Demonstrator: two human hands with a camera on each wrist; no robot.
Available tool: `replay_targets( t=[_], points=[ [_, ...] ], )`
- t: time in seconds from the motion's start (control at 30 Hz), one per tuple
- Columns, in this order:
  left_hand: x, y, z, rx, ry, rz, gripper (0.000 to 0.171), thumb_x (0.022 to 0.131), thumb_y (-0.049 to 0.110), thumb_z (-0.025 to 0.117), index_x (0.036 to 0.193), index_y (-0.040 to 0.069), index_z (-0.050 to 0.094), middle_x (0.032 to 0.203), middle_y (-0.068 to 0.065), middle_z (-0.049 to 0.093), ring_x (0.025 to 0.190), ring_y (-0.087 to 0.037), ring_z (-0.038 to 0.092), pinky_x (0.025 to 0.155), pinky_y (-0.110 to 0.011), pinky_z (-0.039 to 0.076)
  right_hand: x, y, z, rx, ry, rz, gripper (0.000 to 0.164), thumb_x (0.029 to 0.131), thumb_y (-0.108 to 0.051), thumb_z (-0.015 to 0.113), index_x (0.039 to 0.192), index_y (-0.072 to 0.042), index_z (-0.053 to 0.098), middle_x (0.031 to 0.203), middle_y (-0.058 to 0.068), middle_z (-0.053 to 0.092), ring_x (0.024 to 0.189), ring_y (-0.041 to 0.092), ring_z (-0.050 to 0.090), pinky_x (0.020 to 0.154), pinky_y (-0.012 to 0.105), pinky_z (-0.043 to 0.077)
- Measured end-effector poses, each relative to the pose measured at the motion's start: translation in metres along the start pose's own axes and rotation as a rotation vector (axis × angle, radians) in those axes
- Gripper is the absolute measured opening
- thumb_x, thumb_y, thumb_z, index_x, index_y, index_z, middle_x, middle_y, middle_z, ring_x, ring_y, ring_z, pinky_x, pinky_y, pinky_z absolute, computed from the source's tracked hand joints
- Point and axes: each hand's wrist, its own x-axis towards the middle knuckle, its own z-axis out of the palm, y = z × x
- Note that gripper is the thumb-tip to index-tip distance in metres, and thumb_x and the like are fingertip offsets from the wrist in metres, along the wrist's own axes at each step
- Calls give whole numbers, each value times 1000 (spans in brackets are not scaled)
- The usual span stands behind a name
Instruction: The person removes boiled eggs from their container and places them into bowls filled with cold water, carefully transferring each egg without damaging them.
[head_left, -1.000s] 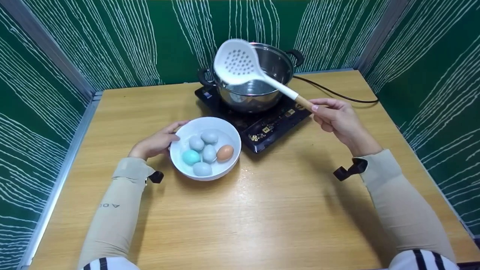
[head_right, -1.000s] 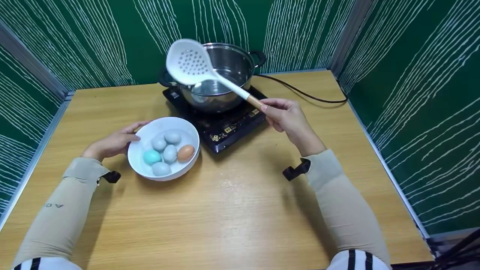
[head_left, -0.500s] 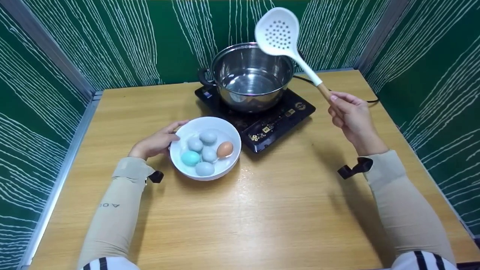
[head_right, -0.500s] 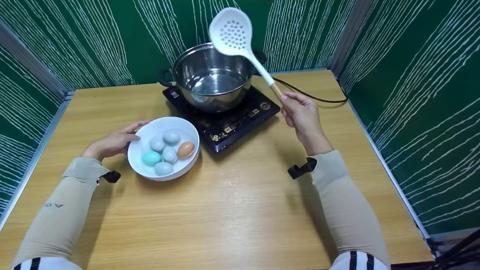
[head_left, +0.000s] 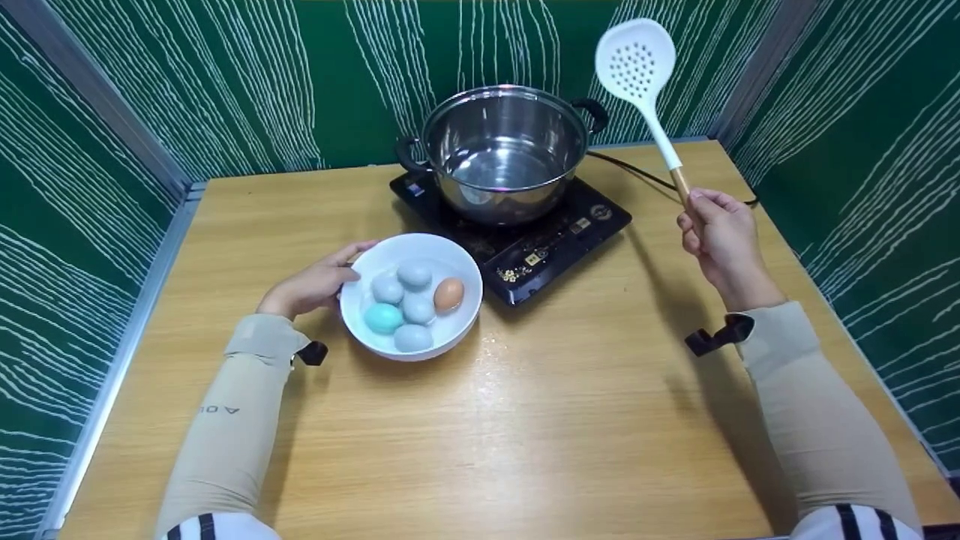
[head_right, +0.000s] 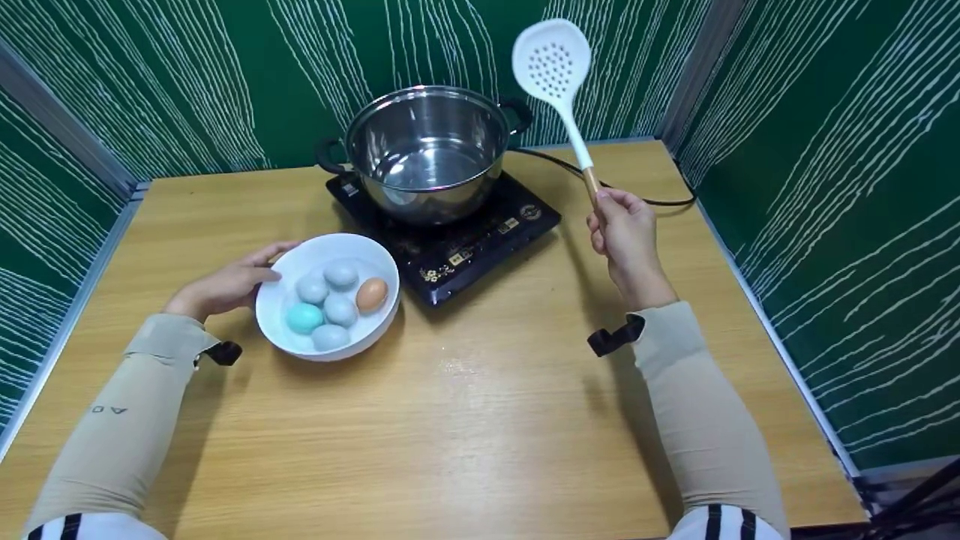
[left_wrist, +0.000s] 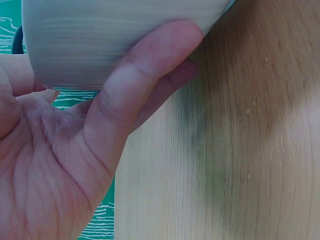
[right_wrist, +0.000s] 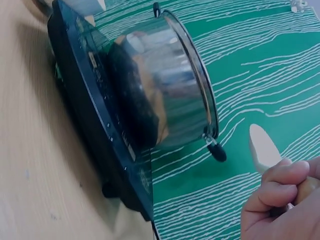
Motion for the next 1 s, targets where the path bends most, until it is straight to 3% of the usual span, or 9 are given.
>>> replay_targets(
  t=[0.3, 0.43, 0.6, 0.8, 1.0],
  points=[
    [0, 1, 0, 3, -10, 14, 64, 112, 9, 38, 172, 30, 30, 181, -9, 20, 158, -37, 34, 128, -59, 35, 10, 7, -20, -24, 54, 89, 13, 115, -19, 51, 121, -8, 54, 75, 2, 61, 52, 9, 52, 45, 20, 45],
    [0, 0, -1, 6, -9, 12, 64, 112, 9, 37, 172, 31, 30, 181, -9, 19, 157, -37, 35, 126, -58, 37, 13, 12, -27, -94, 72, 125, 15, 116, -21, 49, 122, -8, 51, 71, 0, 61, 49, 7, 51, 46, 19, 45],
    [1, 0, 0, 5, -12, 7, 64, 112, 9, 36, 172, 30, 29, 180, -9, 21, 154, -36, 38, 120, -49, 45, 15, 18, -35, -174, 96, 201, 18, 116, -26, 48, 124, -10, 51, 70, -3, 61, 52, 5, 51, 49, 18, 45],
    [1, 0, 0, -8, -19, 2, 65, 112, 7, 35, 173, 27, 27, 179, -12, 22, 151, -36, 41, 105, -33, 54, 17, 27, -41, -189, 105, 280, 18, 116, -25, 47, 125, -9, 47, 74, -1, 61, 57, 6, 52, 51, 18, 47],
    [1, 1, 0, -7, -9, -2, 65, 112, 8, 35, 173, 29, 28, 179, -12, 23, 151, -37, 41, 100, -31, 56, 20, 39, -43, -247, 98, 296, 17, 116, -24, 46, 123, -8, 47, 75, -2, 61, 59, 5, 53, 53, 18, 47]
  ],
)
